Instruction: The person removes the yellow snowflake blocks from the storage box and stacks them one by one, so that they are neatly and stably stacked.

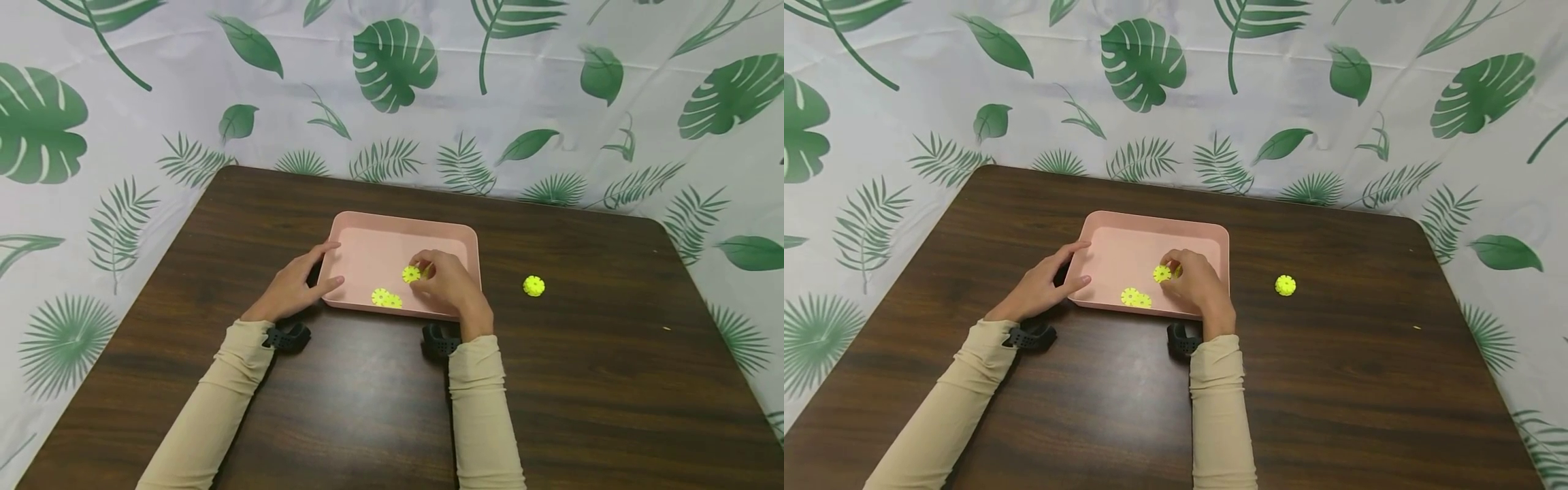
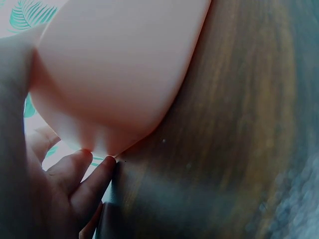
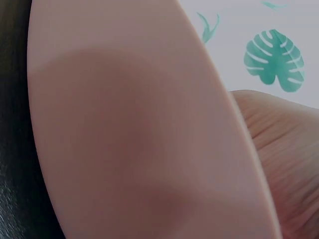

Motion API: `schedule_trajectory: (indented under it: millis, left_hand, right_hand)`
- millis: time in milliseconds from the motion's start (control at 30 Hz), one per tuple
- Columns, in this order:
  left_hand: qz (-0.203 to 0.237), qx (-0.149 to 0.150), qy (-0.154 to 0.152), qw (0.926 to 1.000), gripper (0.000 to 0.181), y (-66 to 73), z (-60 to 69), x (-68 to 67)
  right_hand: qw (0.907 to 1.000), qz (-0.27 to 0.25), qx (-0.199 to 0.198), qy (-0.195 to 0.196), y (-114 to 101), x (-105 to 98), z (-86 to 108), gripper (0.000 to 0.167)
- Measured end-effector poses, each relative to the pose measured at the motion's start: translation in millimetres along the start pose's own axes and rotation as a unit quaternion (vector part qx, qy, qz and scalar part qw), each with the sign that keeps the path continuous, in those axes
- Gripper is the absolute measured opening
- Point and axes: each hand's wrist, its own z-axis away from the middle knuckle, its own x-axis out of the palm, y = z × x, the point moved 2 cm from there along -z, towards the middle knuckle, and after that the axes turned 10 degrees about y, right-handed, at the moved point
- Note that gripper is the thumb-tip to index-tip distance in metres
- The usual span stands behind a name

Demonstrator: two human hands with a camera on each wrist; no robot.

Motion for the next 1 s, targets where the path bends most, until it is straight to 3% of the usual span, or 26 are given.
schedule_trajectory:
  millis: [500,767,1000]
  left_hand:
    - [-0.002,0.000,0.002,1.0000,0.074,-0.5,1.2,0.5]
    - [0.000,-0.006,-0.001,1.0000,0.074,0.8,1.3,-0.4]
    - [0.002,-0.009,-0.002,1.0000,0.074,2.9,1.6,-1.2]
  right_hand:
    - [1.0000,-0.004,-0.006,-0.006,0.2,1.2,1.1,0.037]
    - [0.9997,-0.015,-0.020,-0.004,0.8,3.1,0.5,0.027]
    - [0.9987,-0.009,-0.028,0.041,1.4,-5.7,1.3,0.029]
